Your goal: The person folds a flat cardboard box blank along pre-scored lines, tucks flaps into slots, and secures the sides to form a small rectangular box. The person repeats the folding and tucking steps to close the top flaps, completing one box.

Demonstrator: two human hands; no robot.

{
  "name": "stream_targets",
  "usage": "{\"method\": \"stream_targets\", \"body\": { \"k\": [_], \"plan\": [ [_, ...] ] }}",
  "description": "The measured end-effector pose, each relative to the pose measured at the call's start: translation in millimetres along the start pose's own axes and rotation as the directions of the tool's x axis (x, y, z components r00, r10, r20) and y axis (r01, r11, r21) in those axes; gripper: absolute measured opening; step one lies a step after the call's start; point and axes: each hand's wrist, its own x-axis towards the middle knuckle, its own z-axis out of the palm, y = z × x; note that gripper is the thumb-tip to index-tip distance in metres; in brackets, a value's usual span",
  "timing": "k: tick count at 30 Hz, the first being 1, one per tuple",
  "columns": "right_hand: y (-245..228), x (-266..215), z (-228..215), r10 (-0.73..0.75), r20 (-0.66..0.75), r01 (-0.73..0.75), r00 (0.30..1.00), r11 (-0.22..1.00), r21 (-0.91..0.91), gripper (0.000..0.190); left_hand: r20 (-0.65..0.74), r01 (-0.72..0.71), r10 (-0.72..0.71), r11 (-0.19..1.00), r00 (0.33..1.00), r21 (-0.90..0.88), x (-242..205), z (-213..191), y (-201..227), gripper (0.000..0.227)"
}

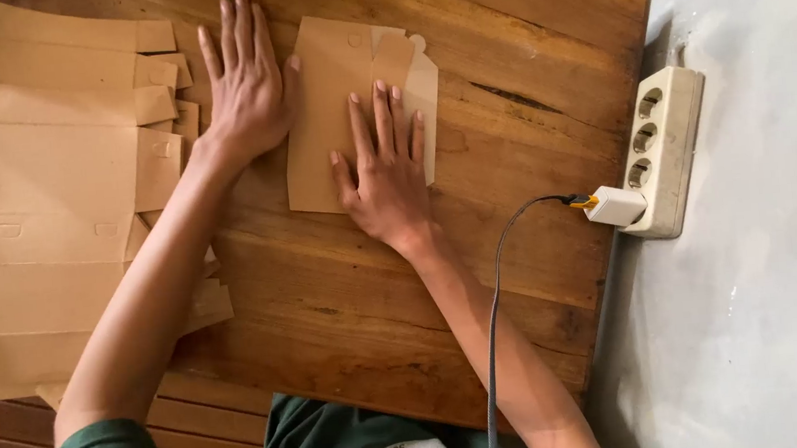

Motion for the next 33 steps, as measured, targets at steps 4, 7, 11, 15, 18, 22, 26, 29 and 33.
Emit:
{"method": "stream_targets", "body": {
  "k": [4, 7, 11, 15, 18, 22, 26, 29, 33],
  "plan": [
    [0, 0, 3, -0.002, -0.01, 0.002, 1.0, 1.0, -0.006, 0.07, 0.053, -0.058, 0.055, 0.997, 0.997, 0.054, -28, -9, 8, 0.07],
    [1, 0, 3, 0.008, -0.007, -0.008, 1.0, 1.0, -0.008, 0.069, 0.117, -0.068, 0.062, 0.997, 0.991, 0.048, -51, -14, 17, 0.069],
    [1, 0, 4, -0.001, -0.034, 0.001, 0.999, 1.0, 0.008, 0.069, 0.112, -0.087, 0.082, 0.995, 0.99, 0.045, -81, -20, 26, 0.069],
    [1, 0, 3, 0.001, -0.014, 0.0, 1.0, 1.0, 0.009, 0.069, 0.09, -0.112, 0.111, 0.994, 0.99, 0.006, -98, -19, 26, 0.068],
    [0, 0, 3, -0.001, -0.023, 0.001, 1.0, 1.0, -0.004, 0.069, 0.093, -0.12, 0.122, 0.993, 0.988, -0.022, -96, -18, 23, 0.067],
    [0, -1, 5, -0.004, -0.038, 0.004, 0.999, 1.0, -0.008, 0.068, 0.071, -0.105, 0.105, 0.994, 0.992, -0.006, -84, -13, 21, 0.068],
    [2, -2, 3, -0.008, -0.026, 0.008, 1.0, 1.0, -0.004, 0.067, 0.061, -0.083, 0.081, 0.996, 0.995, 0.021, -60, -5, 14, 0.069],
    [2, -1, 3, -0.01, -0.025, 0.01, 1.0, 1.0, 0.003, 0.066, 0.044, -0.073, 0.072, 0.997, 0.996, 0.029, -44, -4, 12, 0.07],
    [1, -1, 2, -0.005, -0.026, 0.005, 1.0, 1.0, 0.015, 0.066, 0.023, -0.056, 0.056, 0.998, 0.998, 0.015, -27, -3, 11, 0.069]
  ]
}}
